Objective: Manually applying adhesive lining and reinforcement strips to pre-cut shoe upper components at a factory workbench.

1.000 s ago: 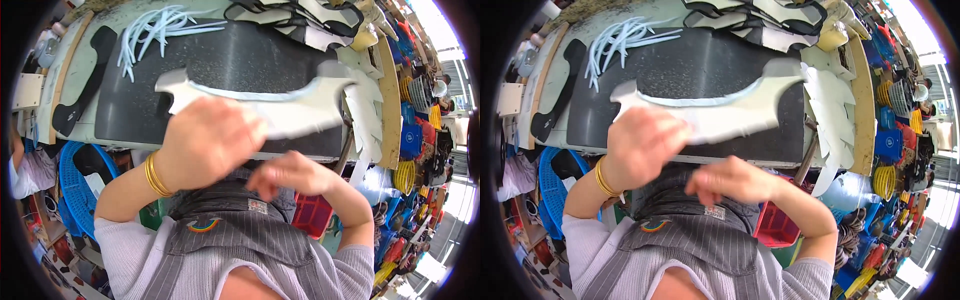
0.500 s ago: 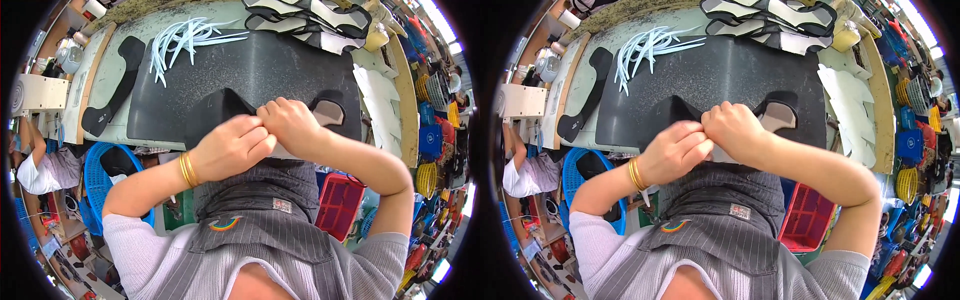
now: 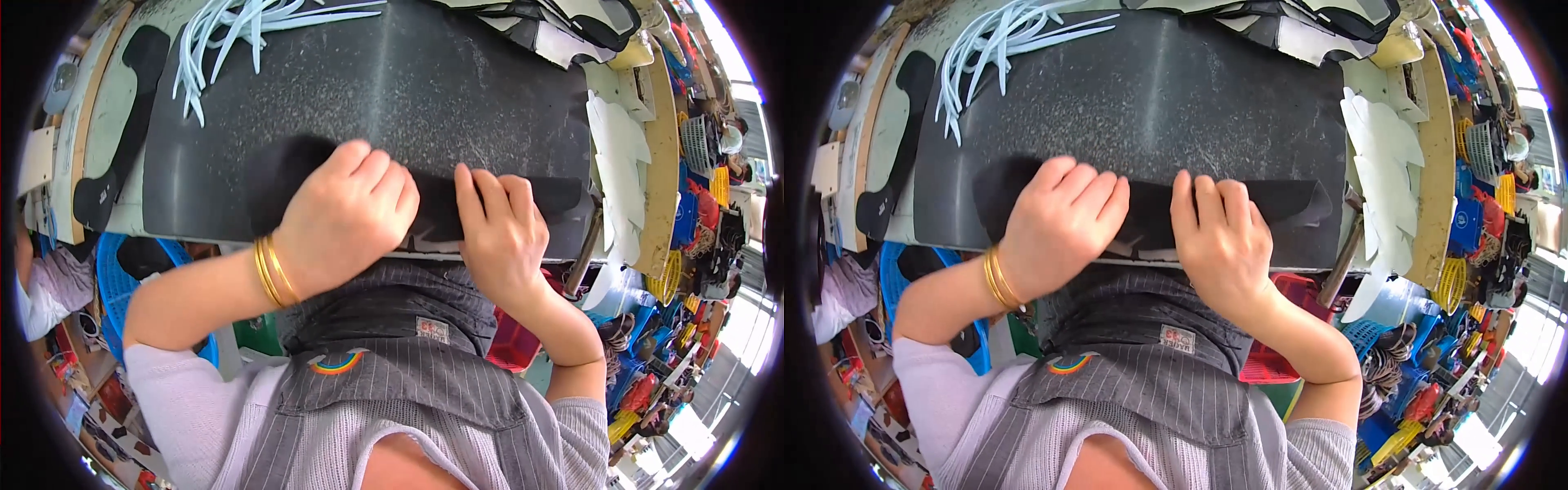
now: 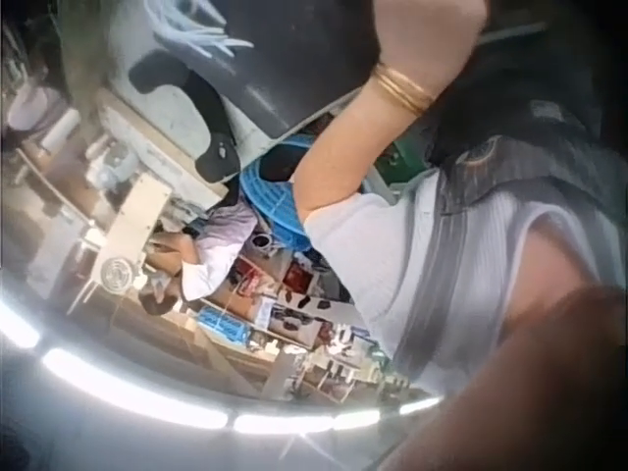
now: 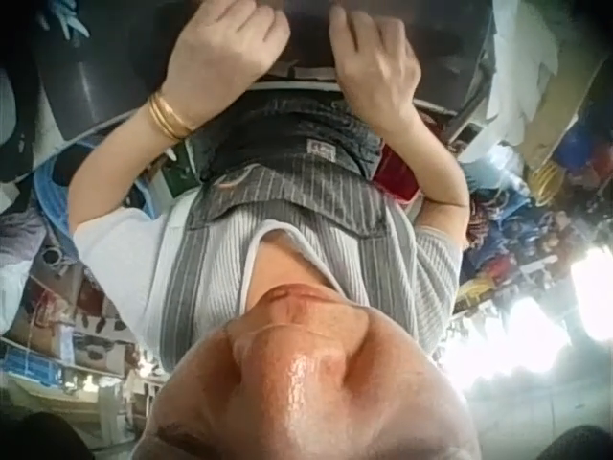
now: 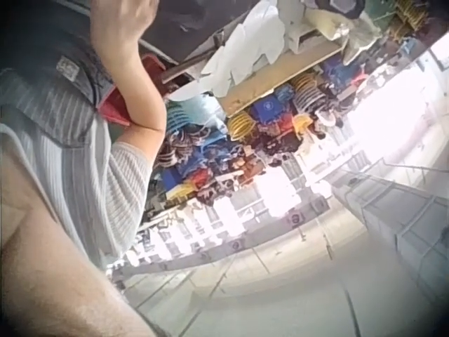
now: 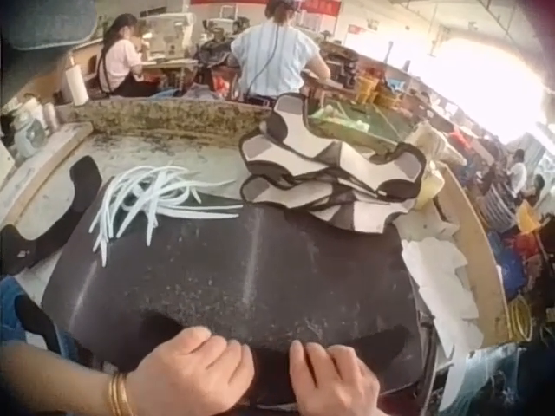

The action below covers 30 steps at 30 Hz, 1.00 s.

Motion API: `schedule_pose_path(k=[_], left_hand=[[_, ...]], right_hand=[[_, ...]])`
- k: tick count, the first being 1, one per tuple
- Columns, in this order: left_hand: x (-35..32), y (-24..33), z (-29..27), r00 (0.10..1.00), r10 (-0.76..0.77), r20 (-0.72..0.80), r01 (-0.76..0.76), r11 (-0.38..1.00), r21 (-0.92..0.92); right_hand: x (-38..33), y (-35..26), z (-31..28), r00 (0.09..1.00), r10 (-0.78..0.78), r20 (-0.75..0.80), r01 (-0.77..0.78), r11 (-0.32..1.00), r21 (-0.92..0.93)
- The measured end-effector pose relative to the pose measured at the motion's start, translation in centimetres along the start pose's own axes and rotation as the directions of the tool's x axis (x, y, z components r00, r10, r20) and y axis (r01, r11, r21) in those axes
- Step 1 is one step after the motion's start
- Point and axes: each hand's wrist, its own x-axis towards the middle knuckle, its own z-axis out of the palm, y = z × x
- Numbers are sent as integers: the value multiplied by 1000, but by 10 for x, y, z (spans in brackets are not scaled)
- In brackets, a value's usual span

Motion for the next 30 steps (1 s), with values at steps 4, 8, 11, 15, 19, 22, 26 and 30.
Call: schedule_pose_path(k=[4,8,11,15,19,22,26,30], left_hand=[[-12,17,3,986,-164,5,163,980,-112],[-8,14,4,968,-248,47,251,933,-258],[4,1,-5,963,-258,82,270,912,-308],[21,-35,-5,887,-162,433,372,807,-458],[47,-71,7,709,-65,702,631,502,-591],[53,-80,11,632,45,774,695,410,-591],[74,-78,-5,409,118,905,821,386,-422],[70,-74,11,517,167,839,655,554,-514]], right_hand=[[-2,2,-2,997,-72,-19,73,994,86],[-7,3,1,994,-91,-67,100,984,145],[1,5,4,994,-79,-73,95,960,263],[23,20,-3,989,26,147,-96,866,491],[46,34,4,963,41,267,-194,795,575],[47,36,5,947,73,313,-258,755,603],[42,38,5,945,63,320,-251,767,590],[40,37,6,931,25,365,-256,757,602]])
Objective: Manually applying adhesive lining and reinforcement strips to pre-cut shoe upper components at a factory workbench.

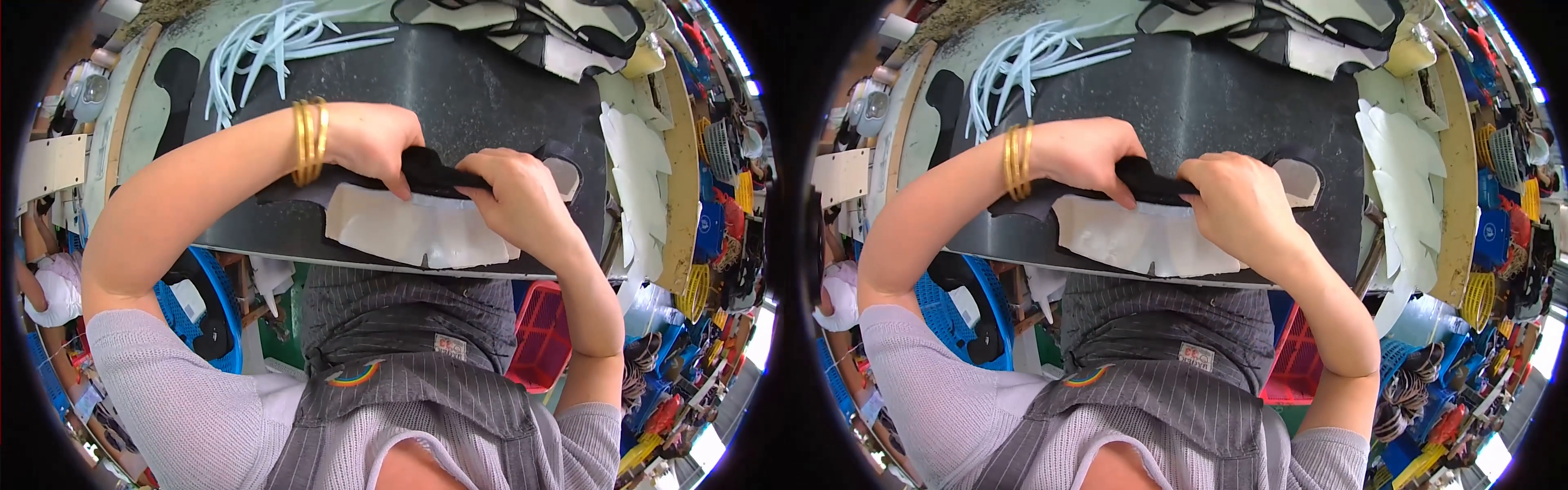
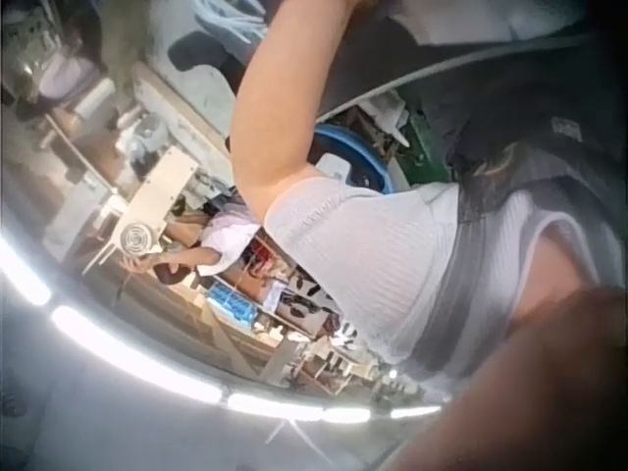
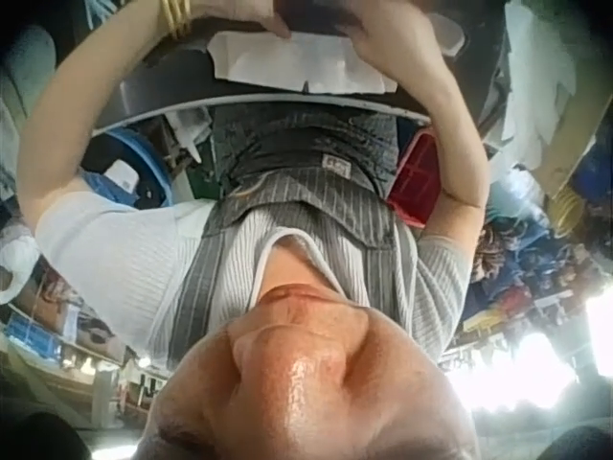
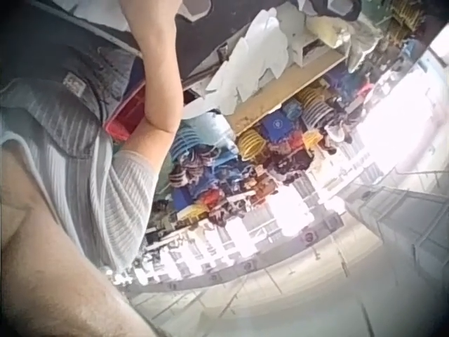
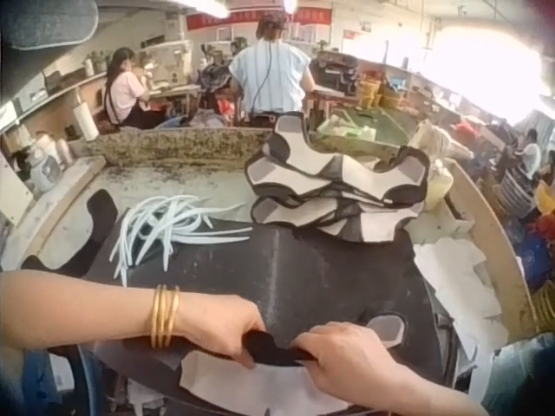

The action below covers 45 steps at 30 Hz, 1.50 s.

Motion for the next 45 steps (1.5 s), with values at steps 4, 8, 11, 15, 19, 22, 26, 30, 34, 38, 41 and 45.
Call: schedule_pose_path(k=[4,8,11,15,19,22,26,30,34,38,41,45], left_hand=[[2,12,2,988,150,-40,-131,942,309],[-11,31,15,954,223,-199,-39,754,656],[-25,31,19,913,301,-275,-13,694,720],[-32,17,46,792,436,-427,45,656,753],[-40,-9,89,580,700,-417,65,470,880],[-41,-20,103,455,742,-493,55,529,847],[-36,-25,102,417,784,-459,19,497,867],[-38,-21,90,492,791,-364,-15,426,905],[-38,-23,77,549,789,-275,-67,370,927],[-43,-18,71,673,717,-181,-65,302,951],[-56,-8,74,776,579,-252,-67,473,879],[-62,8,92,856,377,-354,-22,711,703]], right_hand=[[0,-5,-4,996,30,81,-32,999,25],[0,-12,2,998,-38,40,43,991,-124],[-1,-15,11,990,-123,-70,111,981,-162],[-14,-28,24,939,-277,-205,186,908,-374],[-31,-25,43,880,-375,-292,178,829,-530],[-37,-23,48,839,-437,-324,232,826,-513],[-44,-23,49,858,-446,-256,244,791,-560],[-42,-23,51,849,-479,-223,262,748,-610],[-35,-27,46,883,-444,-150,271,744,-610],[-32,-31,40,891,-453,-38,319,684,-656],[-44,-36,30,917,-387,98,344,643,-684],[-66,-42,40,936,-304,176,322,544,-774]])
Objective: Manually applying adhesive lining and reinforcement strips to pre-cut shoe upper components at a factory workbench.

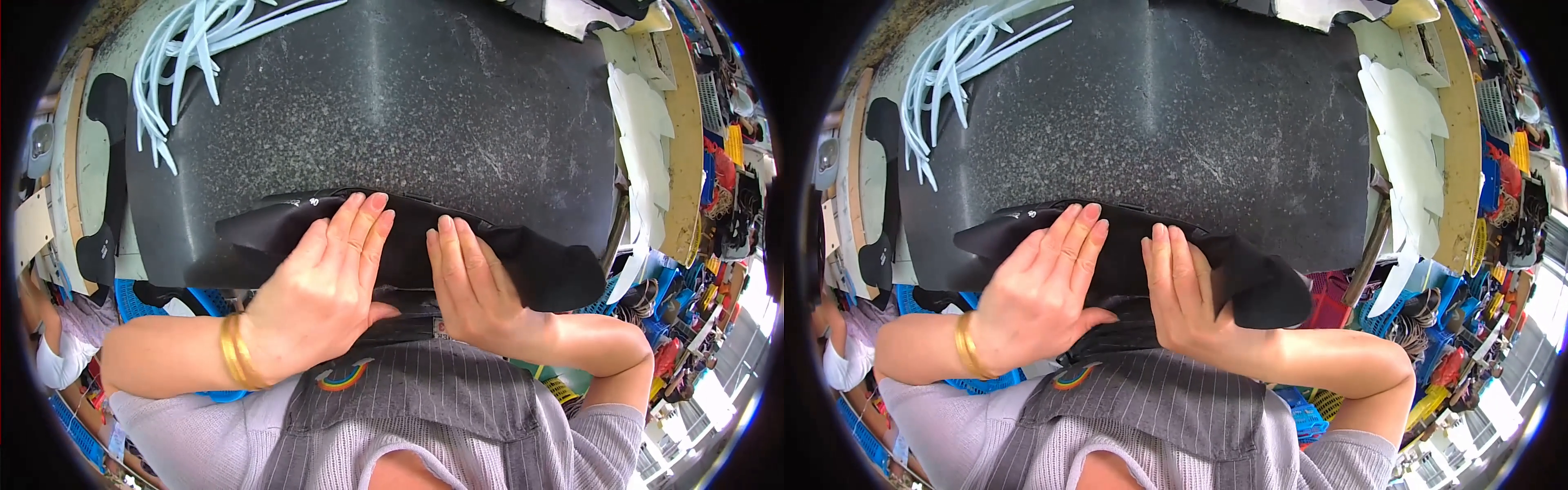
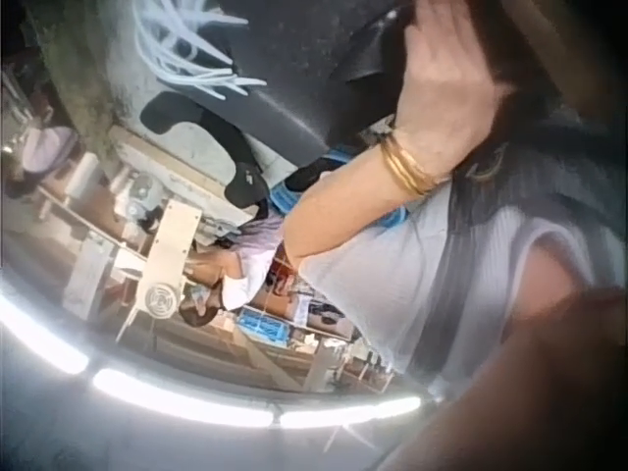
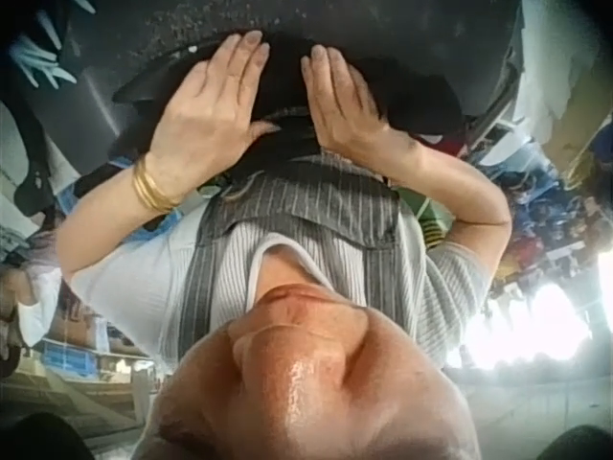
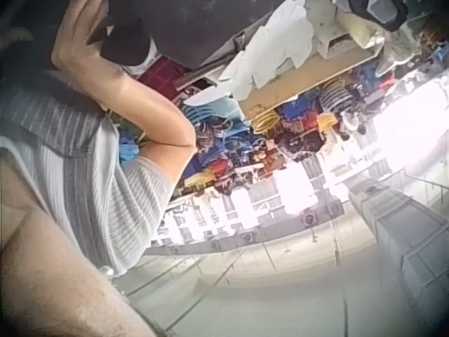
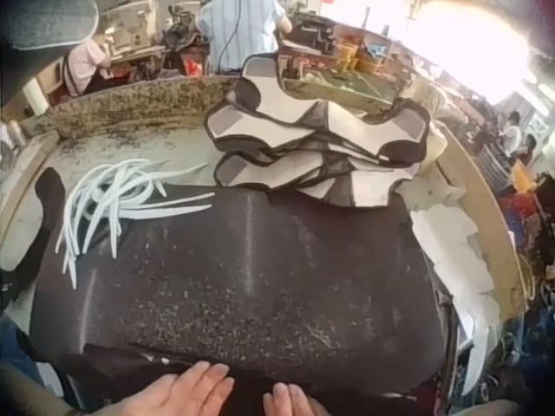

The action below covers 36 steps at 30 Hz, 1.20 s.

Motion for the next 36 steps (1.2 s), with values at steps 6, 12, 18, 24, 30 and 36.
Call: schedule_pose_path(k=[6,12,18,24,30,36], left_hand=[[0,25,42,955,108,-275,-113,994,-4],[9,25,20,970,169,-173,-165,986,40],[10,25,8,977,214,-23,-210,970,125],[26,45,15,978,154,-143,-168,982,-91],[32,64,40,913,-125,-387,-27,931,-364],[52,63,52,746,-340,-572,119,914,-389]], right_hand=[[-3,12,13,992,-66,-106,60,997,-50],[-21,25,3,966,21,-259,75,931,357],[-25,19,5,944,-208,-258,223,974,31],[-41,40,16,899,-273,-343,354,913,202],[-61,45,29,947,138,-289,29,861,507],[-69,40,39,822,161,-547,119,890,440]])
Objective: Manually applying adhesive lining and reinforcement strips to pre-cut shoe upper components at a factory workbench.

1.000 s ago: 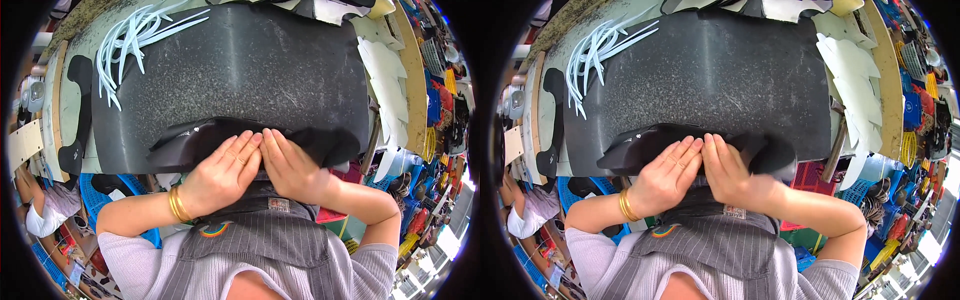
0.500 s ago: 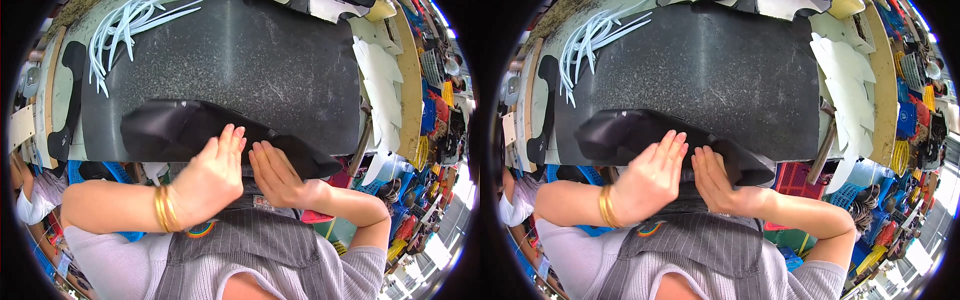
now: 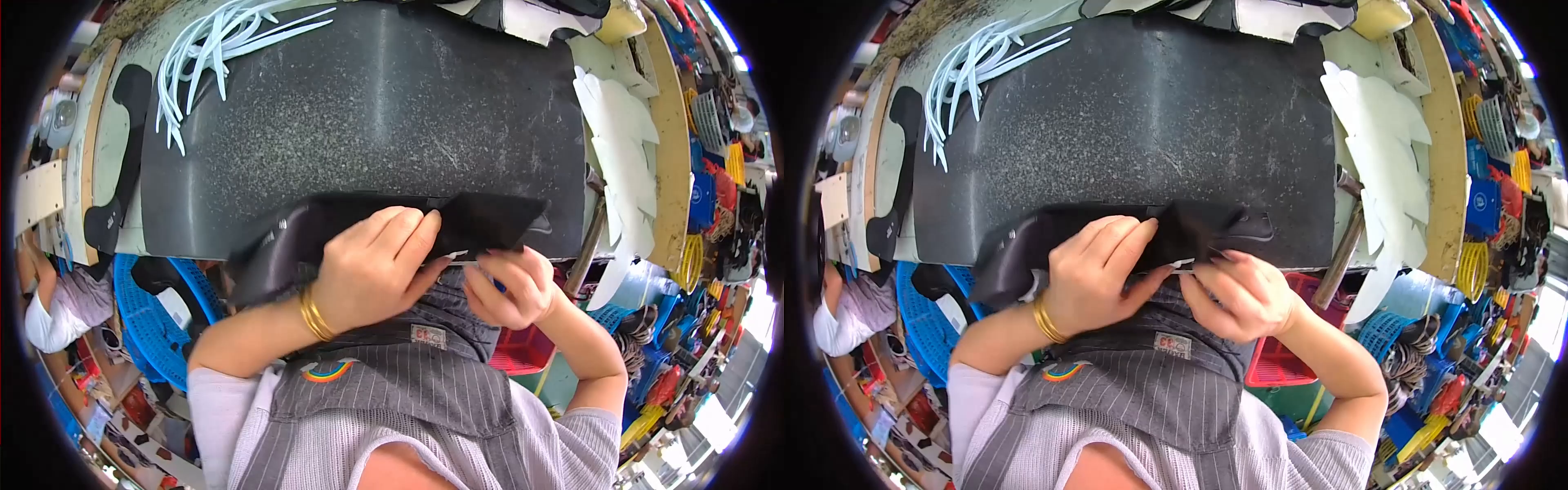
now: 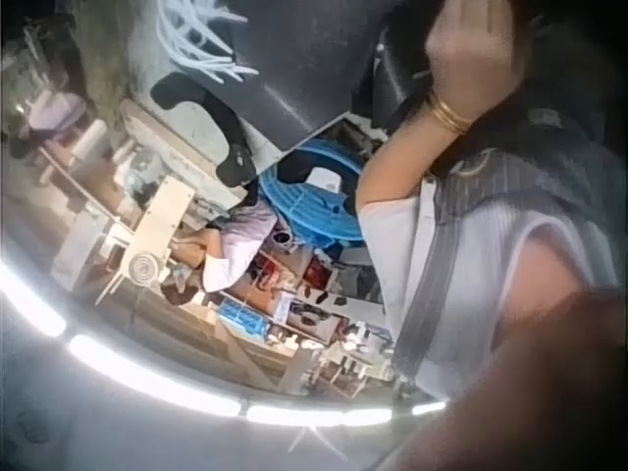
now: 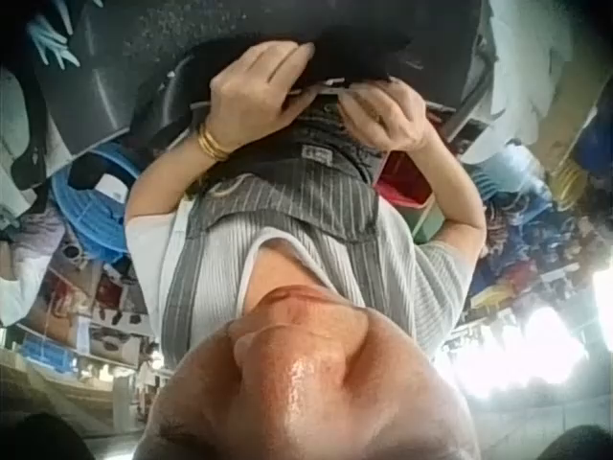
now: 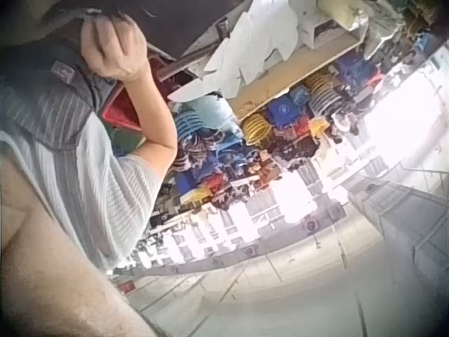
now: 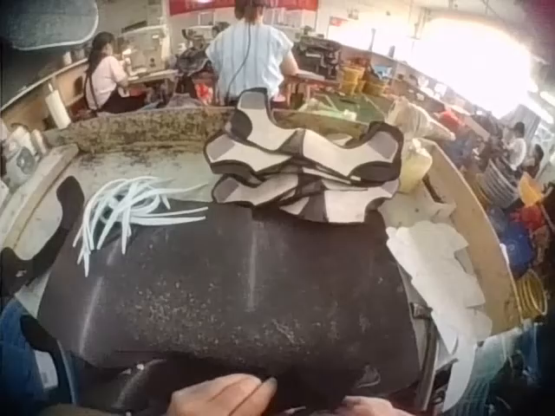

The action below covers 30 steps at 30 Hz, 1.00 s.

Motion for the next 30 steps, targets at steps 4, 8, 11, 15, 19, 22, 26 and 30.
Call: schedule_pose_path(k=[4,8,11,15,19,22,26,30], left_hand=[[15,-38,-22,914,339,223,-295,932,-209],[16,-43,-20,904,338,261,-286,933,-216],[13,-38,-15,953,197,231,-137,958,-253],[15,-8,-14,975,74,210,-46,990,-134],[25,4,6,993,-38,111,47,996,-79],[36,0,0,941,-286,183,332,886,-324],[41,7,3,942,-285,178,318,926,-204],[33,10,11,975,-216,45,220,936,-274]], right_hand=[[-14,1,-10,984,-175,41,174,985,8],[-4,1,-7,952,-304,24,303,953,28],[4,12,-8,987,14,163,-40,987,159],[15,5,-6,900,327,289,-378,915,143],[14,5,-4,891,320,323,-357,932,61],[15,1,2,864,350,361,-370,929,-16],[11,-1,6,894,356,273,-355,933,-55],[20,-2,7,853,437,284,-439,896,-62]])
